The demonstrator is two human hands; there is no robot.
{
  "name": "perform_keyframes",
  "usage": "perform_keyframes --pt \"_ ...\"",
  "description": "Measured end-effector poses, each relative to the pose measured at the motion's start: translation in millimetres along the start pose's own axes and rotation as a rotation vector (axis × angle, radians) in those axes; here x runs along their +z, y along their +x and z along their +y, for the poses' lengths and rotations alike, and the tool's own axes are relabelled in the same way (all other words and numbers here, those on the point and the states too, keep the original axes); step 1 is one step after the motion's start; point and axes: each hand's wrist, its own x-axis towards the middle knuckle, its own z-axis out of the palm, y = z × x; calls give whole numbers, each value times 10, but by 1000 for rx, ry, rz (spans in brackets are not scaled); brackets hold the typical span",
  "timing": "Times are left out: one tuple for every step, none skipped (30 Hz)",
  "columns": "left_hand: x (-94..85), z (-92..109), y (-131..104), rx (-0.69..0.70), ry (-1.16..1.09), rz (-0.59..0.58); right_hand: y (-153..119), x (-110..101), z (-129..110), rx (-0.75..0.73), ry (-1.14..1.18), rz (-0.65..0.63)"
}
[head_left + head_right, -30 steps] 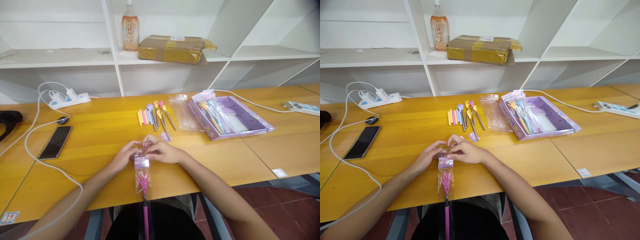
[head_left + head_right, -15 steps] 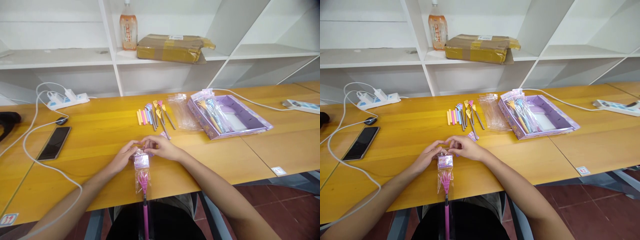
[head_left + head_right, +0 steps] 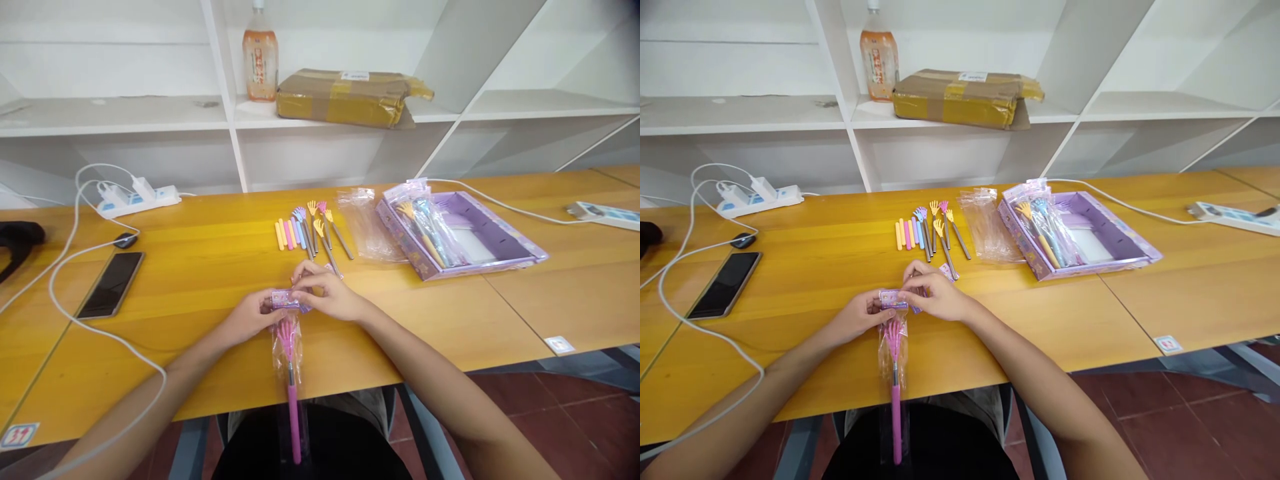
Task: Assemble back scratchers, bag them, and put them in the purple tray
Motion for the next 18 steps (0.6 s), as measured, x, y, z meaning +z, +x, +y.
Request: perform_keyframes --pt "0 -5 4 10 -6 0 -2 19 13 6 2 4" --pt "1 -9 6 16 -9 -4 -5 41 33 37 17 11" --pt "2 -12 6 20 -7 -8 -8 64 59 87 49 21" --pt "3 -13 3 23 -1 -11 -12 86 86 144 88 26" --pt "3 -13 -1 26 10 -12 -16 106 114 195 125 19" --pt "2 -11 -6 25 23 -14 -21 122 138 234 152 1" --pt "0 -8 -11 22 37 -13 -26 134 159 256 166 -25" --pt "-2 -6 -16 16 49 -13 -30 144 176 266 173 -56" --pt "-5 -3 -20 9 59 -16 -35 152 188 274 183 -86" --pt "-7 0 -23 0 66 -23 -38 158 196 286 203 -114" --pt "-8 3 -26 -6 70 -34 -40 164 201 305 233 -137" --pt "-8 7 -28 -7 77 -40 -42 170 204 327 270 -153" --pt "-6 14 -29 -1 89 -38 -42 176 204 352 305 -167" --pt "-3 22 -32 9 106 -32 -41 183 204 375 335 -178" --pt "3 33 -34 21 123 -21 -40 189 202 393 354 -186" --pt "9 44 -37 31 136 -13 -38 194 200 405 365 -190" --pt "16 57 -41 35 146 -11 -36 199 198 410 368 -193" --pt "21 69 -44 32 151 -18 -34 201 196 409 368 -198"
